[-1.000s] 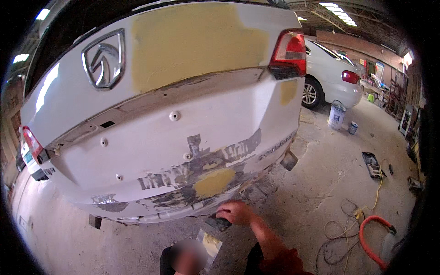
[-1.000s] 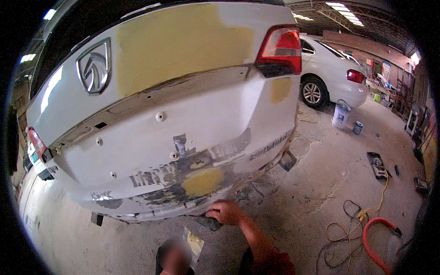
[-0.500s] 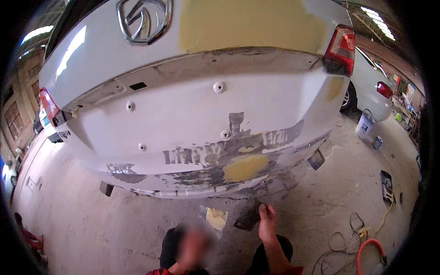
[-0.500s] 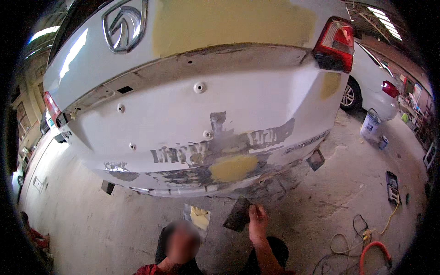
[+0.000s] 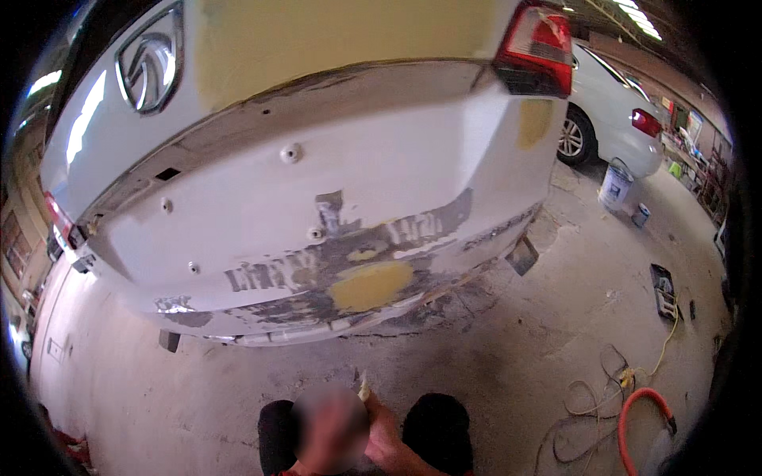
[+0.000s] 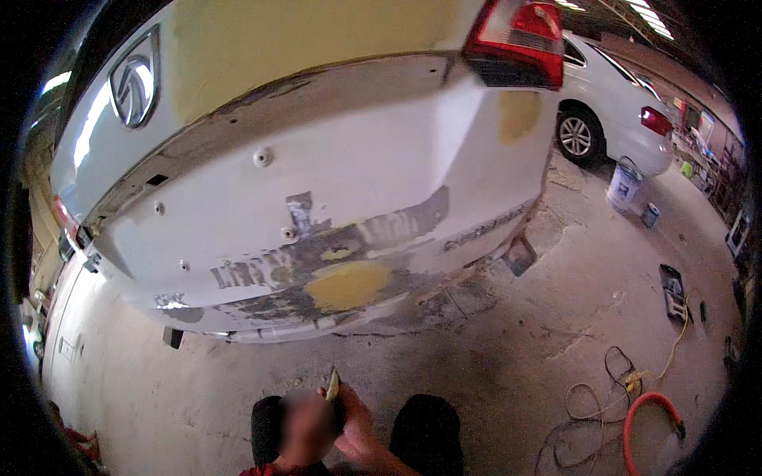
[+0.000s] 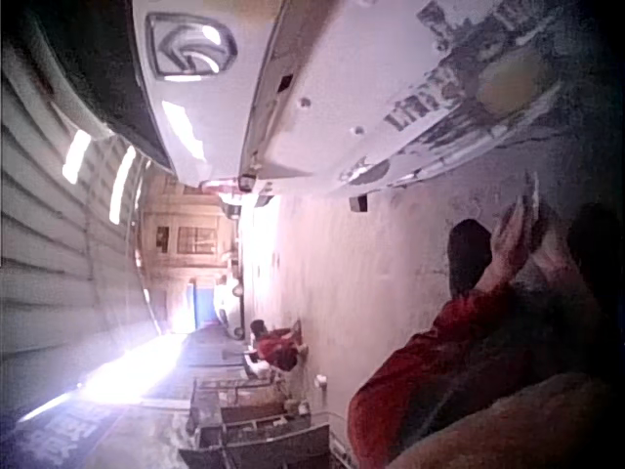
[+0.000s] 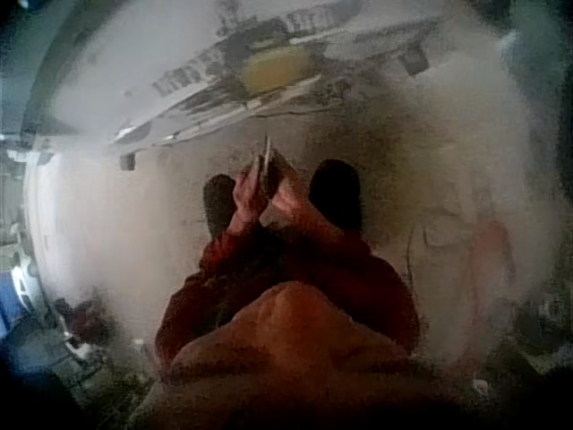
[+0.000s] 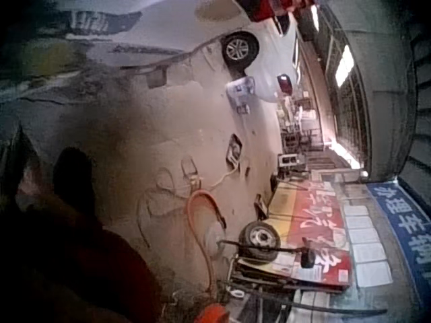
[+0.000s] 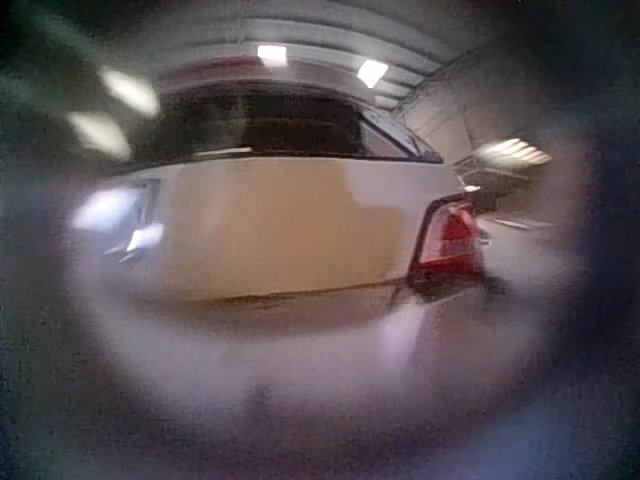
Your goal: The person applies a beige body filler to the rear bumper of a white car using a metal spreader. They repeatedly scoop the filler from a container and spread it across the damaged surface, smoothing it out to cover the area.
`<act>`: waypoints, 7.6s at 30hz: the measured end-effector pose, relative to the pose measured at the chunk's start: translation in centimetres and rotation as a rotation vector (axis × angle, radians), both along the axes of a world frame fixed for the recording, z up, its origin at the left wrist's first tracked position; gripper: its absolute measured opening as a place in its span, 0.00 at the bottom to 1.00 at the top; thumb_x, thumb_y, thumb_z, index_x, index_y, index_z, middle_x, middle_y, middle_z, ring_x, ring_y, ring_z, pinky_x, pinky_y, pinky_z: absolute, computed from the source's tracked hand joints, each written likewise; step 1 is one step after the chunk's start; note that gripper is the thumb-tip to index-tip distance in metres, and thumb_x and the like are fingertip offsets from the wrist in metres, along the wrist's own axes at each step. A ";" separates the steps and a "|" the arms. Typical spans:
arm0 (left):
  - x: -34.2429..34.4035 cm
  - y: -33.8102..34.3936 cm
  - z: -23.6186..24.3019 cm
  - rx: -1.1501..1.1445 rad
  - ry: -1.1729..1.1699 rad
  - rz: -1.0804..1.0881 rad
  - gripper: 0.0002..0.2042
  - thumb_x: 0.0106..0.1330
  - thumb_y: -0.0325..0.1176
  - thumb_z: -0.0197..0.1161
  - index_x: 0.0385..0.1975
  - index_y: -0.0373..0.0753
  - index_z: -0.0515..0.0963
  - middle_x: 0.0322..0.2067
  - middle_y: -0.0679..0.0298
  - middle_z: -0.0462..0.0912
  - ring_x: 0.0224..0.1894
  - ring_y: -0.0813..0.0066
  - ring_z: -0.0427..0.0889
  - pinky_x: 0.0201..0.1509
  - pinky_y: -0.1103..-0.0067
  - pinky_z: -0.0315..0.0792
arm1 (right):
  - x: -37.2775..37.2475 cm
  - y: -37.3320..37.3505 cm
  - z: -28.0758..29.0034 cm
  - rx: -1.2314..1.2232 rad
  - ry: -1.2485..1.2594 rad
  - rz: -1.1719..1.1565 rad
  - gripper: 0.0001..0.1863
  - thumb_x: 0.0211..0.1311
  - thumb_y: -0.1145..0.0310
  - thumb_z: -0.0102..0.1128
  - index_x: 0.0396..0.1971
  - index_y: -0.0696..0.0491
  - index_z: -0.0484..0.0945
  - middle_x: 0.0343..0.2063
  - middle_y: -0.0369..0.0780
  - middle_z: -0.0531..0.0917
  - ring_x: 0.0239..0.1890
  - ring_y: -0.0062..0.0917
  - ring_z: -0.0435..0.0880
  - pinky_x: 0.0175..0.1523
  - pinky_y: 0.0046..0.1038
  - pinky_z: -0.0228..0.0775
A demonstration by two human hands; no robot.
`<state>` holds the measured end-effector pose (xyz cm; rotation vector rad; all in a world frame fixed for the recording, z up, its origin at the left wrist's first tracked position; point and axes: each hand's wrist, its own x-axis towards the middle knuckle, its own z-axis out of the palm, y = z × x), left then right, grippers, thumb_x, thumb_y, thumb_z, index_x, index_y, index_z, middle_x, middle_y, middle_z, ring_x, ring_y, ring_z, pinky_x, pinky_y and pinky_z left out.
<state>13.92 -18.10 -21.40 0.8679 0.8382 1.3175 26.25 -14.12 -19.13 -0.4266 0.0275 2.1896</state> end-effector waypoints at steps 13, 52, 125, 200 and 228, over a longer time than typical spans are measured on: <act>2.6 1.6 2.5 0.210 0.681 0.491 0.16 0.77 0.38 0.53 0.58 0.38 0.70 0.46 0.61 0.78 0.48 0.76 0.75 0.51 0.80 0.71 | 3.2 -0.6 1.3 0.246 -0.450 -0.333 0.17 0.74 0.57 0.54 0.47 0.57 0.76 0.34 0.36 0.81 0.35 0.20 0.78 0.41 0.28 0.73; -9.9 16.2 15.0 0.627 0.519 0.586 0.10 0.75 0.33 0.57 0.47 0.33 0.77 0.39 0.70 0.80 0.41 0.82 0.74 0.47 0.81 0.68 | 19.0 21.0 13.0 1.614 -2.209 -1.381 0.26 0.49 0.82 0.58 0.49 0.43 0.86 0.53 0.40 0.80 0.57 0.40 0.77 0.64 0.46 0.69; -9.8 16.3 15.4 0.711 0.646 0.633 0.09 0.73 0.33 0.57 0.41 0.33 0.79 0.29 0.69 0.80 0.33 0.82 0.74 0.38 0.81 0.70 | 11.8 20.1 10.3 1.703 -2.283 -1.269 0.28 0.46 0.81 0.61 0.51 0.46 0.83 0.54 0.41 0.78 0.56 0.41 0.74 0.63 0.51 0.67; -10.4 16.1 15.5 0.707 0.644 0.576 0.09 0.74 0.32 0.57 0.42 0.33 0.80 0.33 0.68 0.82 0.35 0.81 0.75 0.41 0.82 0.70 | 11.9 20.9 12.1 1.610 -2.140 -1.615 0.19 0.53 0.76 0.65 0.43 0.38 0.88 0.50 0.38 0.82 0.57 0.39 0.75 0.62 0.45 0.67; -9.9 16.2 15.5 0.710 0.570 0.611 0.09 0.74 0.33 0.59 0.42 0.33 0.80 0.33 0.69 0.82 0.36 0.81 0.75 0.42 0.81 0.70 | 16.3 19.1 11.8 1.693 -2.206 -1.240 0.23 0.46 0.79 0.60 0.41 0.40 0.89 0.48 0.36 0.84 0.56 0.35 0.79 0.67 0.48 0.64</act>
